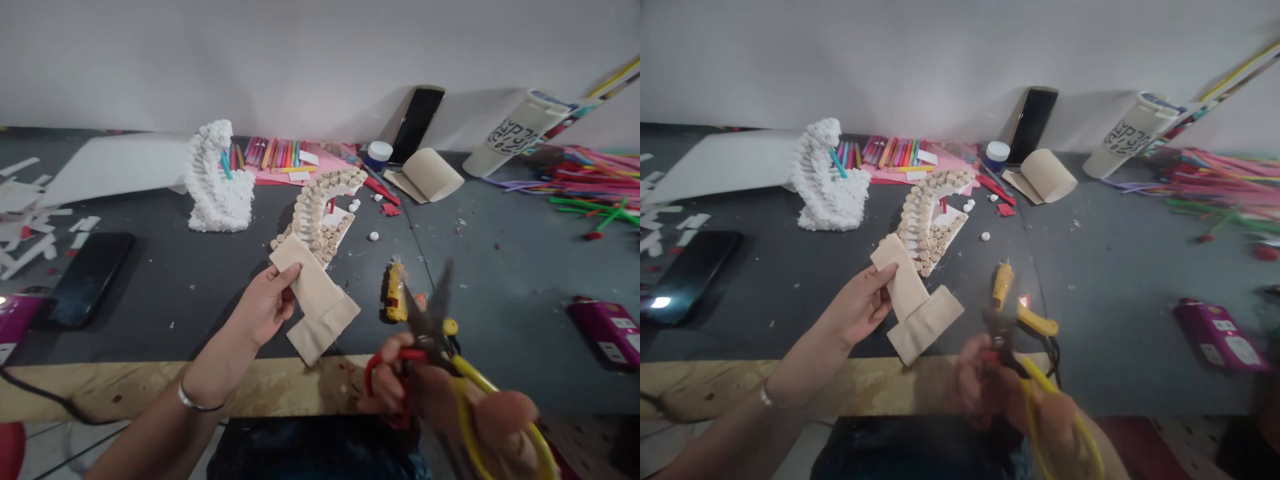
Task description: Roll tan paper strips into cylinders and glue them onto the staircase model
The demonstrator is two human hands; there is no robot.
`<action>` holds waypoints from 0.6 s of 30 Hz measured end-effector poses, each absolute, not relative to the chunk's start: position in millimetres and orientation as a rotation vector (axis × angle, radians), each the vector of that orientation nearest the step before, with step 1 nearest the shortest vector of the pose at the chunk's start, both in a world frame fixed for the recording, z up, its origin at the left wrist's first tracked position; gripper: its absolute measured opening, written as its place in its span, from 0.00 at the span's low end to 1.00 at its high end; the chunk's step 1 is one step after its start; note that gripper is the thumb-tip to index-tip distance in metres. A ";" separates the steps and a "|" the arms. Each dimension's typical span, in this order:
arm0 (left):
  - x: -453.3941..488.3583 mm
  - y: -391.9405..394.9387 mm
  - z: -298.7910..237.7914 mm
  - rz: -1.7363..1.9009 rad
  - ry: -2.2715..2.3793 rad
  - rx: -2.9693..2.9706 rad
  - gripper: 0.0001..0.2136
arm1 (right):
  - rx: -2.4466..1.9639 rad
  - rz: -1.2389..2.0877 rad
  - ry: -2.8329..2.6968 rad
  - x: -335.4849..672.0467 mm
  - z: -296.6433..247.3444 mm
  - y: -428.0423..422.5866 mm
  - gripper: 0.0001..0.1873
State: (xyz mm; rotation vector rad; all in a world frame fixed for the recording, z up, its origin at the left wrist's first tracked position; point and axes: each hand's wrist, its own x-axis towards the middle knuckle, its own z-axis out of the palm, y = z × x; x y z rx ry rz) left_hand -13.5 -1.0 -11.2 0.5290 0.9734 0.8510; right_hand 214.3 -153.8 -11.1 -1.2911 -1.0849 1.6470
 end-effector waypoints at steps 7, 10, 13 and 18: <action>-13.8 -2.0 -4.3 0.841 1.012 0.562 0.16 | -0.940 2.101 -0.798 190.2 -0.5 -149.7 0.42; -14.7 -1.4 -4.4 0.861 1.003 0.565 0.16 | -0.887 2.113 -0.780 193.2 -10.7 -154.7 0.45; -15.4 -0.6 -5.8 0.868 1.007 0.579 0.17 | -0.860 2.155 -0.846 196.0 -17.3 -156.0 0.47; -15.0 0.2 -7.1 0.881 1.020 0.584 0.18 | -0.709 2.163 -0.909 199.4 -21.7 -154.3 0.46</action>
